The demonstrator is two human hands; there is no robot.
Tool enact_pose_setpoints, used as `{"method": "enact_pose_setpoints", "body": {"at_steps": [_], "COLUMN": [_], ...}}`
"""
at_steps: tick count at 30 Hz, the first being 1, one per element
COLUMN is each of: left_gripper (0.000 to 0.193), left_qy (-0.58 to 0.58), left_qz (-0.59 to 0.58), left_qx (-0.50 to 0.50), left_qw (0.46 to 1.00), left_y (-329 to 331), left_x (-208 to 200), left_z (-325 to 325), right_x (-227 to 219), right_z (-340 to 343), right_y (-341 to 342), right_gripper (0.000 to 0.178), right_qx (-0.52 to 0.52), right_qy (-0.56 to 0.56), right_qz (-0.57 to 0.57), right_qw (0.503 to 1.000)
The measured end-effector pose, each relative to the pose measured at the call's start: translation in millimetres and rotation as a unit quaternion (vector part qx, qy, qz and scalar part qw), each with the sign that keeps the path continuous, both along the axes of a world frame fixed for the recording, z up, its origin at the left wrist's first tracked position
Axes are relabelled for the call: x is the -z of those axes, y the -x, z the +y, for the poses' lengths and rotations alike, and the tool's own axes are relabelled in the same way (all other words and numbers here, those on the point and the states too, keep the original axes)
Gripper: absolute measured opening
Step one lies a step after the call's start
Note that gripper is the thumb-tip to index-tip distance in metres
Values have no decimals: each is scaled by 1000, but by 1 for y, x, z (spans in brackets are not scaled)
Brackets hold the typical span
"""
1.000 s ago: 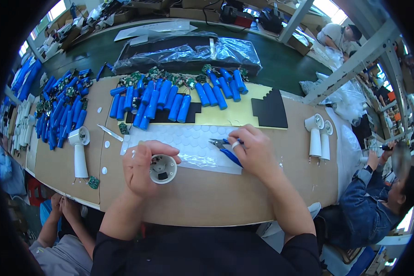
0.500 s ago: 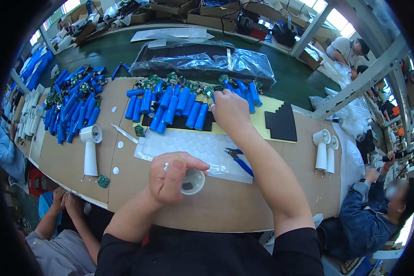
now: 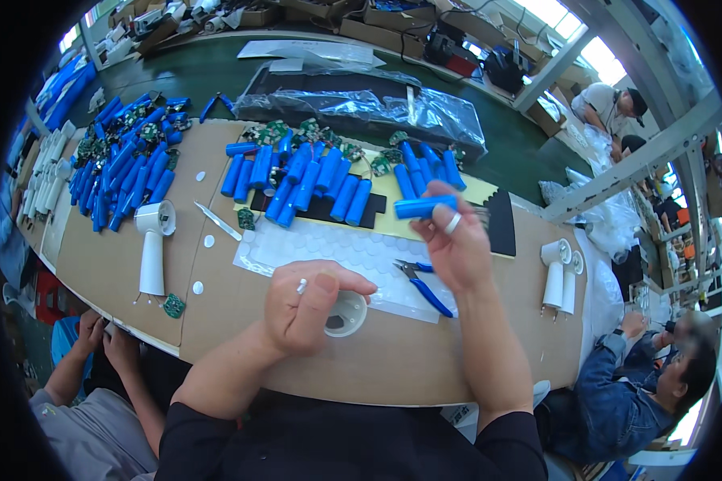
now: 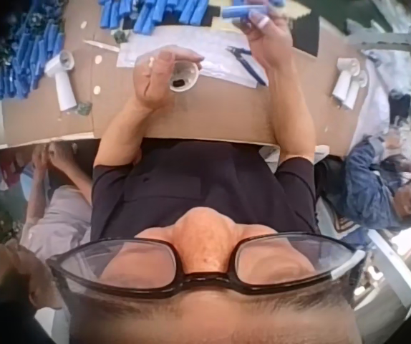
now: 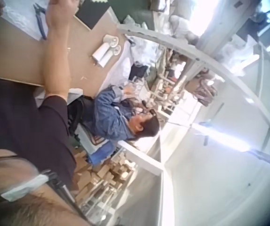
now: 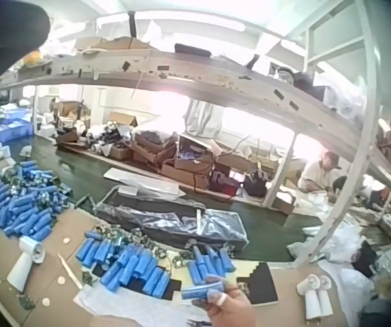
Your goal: Assembling electronic components by inserting parts into white plastic housings and wrapping them in protective paper.
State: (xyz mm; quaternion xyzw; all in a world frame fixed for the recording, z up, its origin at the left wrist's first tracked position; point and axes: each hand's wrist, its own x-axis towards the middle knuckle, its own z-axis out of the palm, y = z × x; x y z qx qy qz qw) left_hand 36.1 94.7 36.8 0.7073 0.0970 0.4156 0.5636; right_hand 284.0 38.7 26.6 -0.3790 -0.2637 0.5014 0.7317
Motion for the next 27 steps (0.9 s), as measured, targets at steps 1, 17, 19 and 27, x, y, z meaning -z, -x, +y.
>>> {"method": "enact_pose_setpoints", "body": {"at_steps": [1, 17, 19, 27], "left_gripper": [46, 50, 49, 49], "left_qy": [3, -29, -52, -74], "left_qz": [1, 15, 21, 1], "left_qx": [8, -13, -25, -20], "left_qw": [1000, 999, 998, 997], "left_y": [-1, -3, -2, -7], "left_x": [0, 4, 5, 3], "left_z": [0, -7, -6, -8], "right_x": [9, -20, -18, -31], "right_z": [-13, -78, -76, -77], "right_y": [4, 52, 52, 63], "right_gripper": [36, 40, 39, 38], "right_qx": [-24, -44, -69, 21], "right_qy": [-3, -105, -191, -200], "right_qz": [17, -110, -247, -496], "right_qw": [1000, 987, 947, 844]}}
